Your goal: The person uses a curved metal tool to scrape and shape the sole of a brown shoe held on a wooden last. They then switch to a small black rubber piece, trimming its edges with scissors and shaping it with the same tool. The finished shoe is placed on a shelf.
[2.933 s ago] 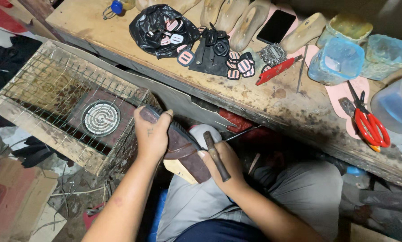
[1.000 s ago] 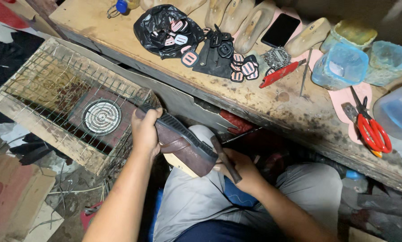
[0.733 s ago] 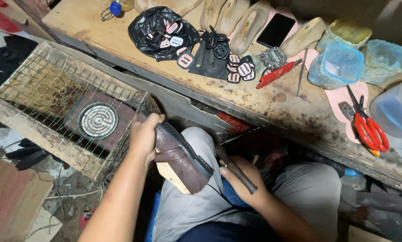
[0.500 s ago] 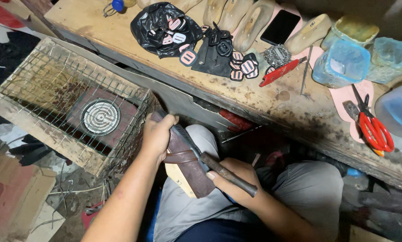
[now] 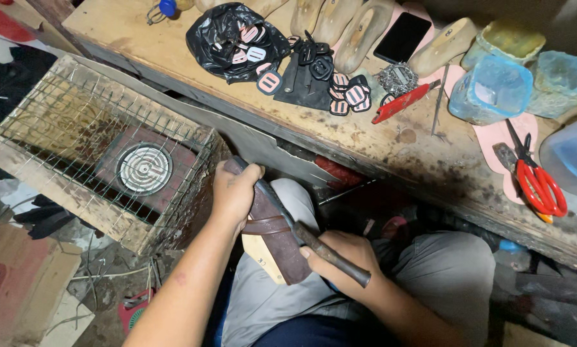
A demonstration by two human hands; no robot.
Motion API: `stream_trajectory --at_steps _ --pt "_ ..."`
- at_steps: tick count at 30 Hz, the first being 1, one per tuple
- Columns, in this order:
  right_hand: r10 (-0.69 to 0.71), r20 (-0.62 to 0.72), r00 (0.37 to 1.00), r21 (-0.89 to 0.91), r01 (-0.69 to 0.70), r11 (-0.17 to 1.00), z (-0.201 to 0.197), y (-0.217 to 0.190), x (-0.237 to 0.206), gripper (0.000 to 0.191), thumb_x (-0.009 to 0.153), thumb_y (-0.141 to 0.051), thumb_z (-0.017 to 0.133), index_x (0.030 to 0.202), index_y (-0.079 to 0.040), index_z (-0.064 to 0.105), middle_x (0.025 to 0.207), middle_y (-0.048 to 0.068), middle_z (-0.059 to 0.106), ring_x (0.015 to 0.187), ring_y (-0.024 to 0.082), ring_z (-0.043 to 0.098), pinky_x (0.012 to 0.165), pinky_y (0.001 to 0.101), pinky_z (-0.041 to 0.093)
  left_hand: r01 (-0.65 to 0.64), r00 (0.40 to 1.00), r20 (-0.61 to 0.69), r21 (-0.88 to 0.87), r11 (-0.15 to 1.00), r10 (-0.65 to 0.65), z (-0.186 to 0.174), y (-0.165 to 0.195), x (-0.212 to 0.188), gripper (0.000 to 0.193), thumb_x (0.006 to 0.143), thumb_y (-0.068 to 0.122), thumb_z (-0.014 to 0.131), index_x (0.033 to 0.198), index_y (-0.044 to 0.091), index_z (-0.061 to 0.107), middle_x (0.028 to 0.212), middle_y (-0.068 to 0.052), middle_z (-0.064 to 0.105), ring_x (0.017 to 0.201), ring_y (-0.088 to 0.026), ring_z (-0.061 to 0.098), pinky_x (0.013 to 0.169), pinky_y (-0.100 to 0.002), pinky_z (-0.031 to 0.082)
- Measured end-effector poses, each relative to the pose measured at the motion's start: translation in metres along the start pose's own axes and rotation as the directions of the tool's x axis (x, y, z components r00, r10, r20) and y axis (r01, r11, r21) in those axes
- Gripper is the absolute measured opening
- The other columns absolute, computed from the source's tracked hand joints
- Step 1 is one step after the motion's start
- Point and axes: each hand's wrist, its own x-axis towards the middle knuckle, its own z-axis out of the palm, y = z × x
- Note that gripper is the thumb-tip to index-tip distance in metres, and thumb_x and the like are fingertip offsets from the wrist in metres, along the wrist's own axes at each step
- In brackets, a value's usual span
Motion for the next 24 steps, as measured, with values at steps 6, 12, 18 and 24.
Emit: stream_trajectory --at_steps 6,12,18,24 --pt "0.053 0.047 0.997 -0.167 -0.044 0.985 0.006 0.005 -0.002 0.030 0.081 -0.031 0.078 0.069 -0.007 0.064 0.066 0.010 0.067 0.061 0.031 0.068 0.056 0.0424 0.052 -0.073 0.996 -0.049 0.130 0.989 0.080 0.005 -0.010 0.002 0.031 0.073 0.011 0.075 0.098 -0.003 0.061 0.087 -0.009 0.067 0.076 -0.017 0.065 0.069 -0.031 0.054" --pt "-0.105 0.046 0.993 -0.233 0.113 0.966 -0.001 0.018 -0.004 0.027 0.083 -0.030 0.077 0.070 -0.010 0.065 0.066 0.010 0.066 0.062 0.031 0.067 0.056 0.0422 0.052 -0.098 0.993 -0.048 0.150 0.984 0.106 0.009 -0.015 0.006 0.033 0.072 0.013 0.074 0.097 -0.003 0.060 0.087 -0.008 0.067 0.077 -0.017 0.065 0.070 -0.032 0.054" --pt "-0.040 0.033 0.999 -0.084 0.043 0.996 0.002 0.015 -0.006 0.024 0.082 -0.024 0.078 0.071 -0.007 0.064 0.065 0.010 0.063 0.059 0.030 0.066 0.053 0.0405 0.051 -0.108 0.993 -0.023 0.163 0.981 0.113 0.009 -0.010 0.006 0.029 0.073 0.012 0.074 0.094 -0.003 0.061 0.085 -0.008 0.067 0.075 -0.018 0.065 0.069 -0.032 0.054" --pt "0.068 0.029 0.997 0.041 -0.070 0.997 -0.013 0.013 -0.009 0.022 0.082 -0.018 0.078 0.071 -0.004 0.065 0.061 0.009 0.061 0.052 0.023 0.062 0.051 0.0366 0.049 -0.110 0.983 0.154 0.068 0.992 0.098 0.017 -0.011 -0.002 0.027 0.072 0.009 0.073 0.096 0.000 0.063 0.088 -0.006 0.065 0.079 -0.016 0.065 0.072 -0.030 0.053"
